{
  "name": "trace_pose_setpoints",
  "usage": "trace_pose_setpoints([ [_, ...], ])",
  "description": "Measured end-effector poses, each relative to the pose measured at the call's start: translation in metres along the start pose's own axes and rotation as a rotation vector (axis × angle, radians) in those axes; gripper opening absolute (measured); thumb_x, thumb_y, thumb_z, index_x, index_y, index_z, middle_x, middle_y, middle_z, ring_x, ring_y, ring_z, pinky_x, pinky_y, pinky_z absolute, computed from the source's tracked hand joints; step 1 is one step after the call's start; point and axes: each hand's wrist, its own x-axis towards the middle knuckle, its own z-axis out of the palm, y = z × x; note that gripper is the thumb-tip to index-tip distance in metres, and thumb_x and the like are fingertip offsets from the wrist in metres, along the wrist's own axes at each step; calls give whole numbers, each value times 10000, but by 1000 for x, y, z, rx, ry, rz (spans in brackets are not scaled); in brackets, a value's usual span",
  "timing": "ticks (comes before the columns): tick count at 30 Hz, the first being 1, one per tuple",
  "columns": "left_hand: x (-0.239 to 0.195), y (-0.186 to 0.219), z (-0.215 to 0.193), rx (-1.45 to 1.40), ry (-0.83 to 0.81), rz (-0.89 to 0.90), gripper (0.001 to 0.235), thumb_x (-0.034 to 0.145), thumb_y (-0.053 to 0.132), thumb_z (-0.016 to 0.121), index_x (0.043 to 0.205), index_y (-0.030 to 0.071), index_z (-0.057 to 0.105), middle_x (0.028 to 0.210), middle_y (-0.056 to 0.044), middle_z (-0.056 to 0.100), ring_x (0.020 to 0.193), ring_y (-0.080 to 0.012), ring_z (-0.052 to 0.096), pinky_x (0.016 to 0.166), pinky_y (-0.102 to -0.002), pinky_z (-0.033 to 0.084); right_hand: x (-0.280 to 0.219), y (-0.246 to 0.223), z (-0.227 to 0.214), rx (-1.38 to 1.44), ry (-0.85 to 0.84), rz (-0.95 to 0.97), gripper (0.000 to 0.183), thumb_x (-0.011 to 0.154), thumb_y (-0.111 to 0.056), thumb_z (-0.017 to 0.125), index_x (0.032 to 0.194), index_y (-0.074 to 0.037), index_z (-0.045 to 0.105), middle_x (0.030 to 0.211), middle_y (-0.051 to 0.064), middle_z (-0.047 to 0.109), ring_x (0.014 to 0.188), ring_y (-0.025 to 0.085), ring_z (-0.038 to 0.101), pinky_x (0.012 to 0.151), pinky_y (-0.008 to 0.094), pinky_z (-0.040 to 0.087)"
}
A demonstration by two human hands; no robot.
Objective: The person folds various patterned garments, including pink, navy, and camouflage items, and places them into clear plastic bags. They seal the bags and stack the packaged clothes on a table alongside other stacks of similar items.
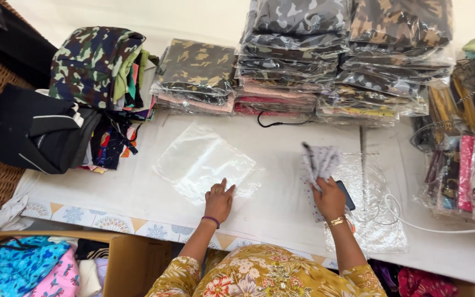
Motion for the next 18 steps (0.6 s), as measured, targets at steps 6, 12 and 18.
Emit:
trace_pose_setpoints([
  [6, 6, 4, 0, -196, 98, -63, 355, 920, 180, 621, 1263, 163, 711, 1224, -127, 604, 1046, -314, 589, 835, -431, 511, 1, -50, -9, 26, -223, -273, 317, 740, -158, 731, 1057, -174, 732, 1096, 94, 718, 829, 337, 698, 689, 446, 568],
  [12, 19, 0, -12, -522, 160, -202, 276, 1010, 263, 591, 1211, 156, 746, 877, -115, 622, 762, -300, 622, 733, -410, 517, -5, -91, 1, 52, -644, -553, 394, 769, -164, 722, 1151, -253, 755, 1172, 86, 715, 1038, 301, 713, 762, 421, 575],
  [18, 10, 14, -36, -511, 138, -43, 305, 1016, 277, 565, 1244, 164, 734, 894, -116, 627, 777, -309, 627, 730, -419, 511, -3, -99, 8, 49, -853, -524, 373, 775, -149, 734, 1138, -229, 764, 1292, 140, 661, 1009, 320, 701, 867, 424, 553],
])
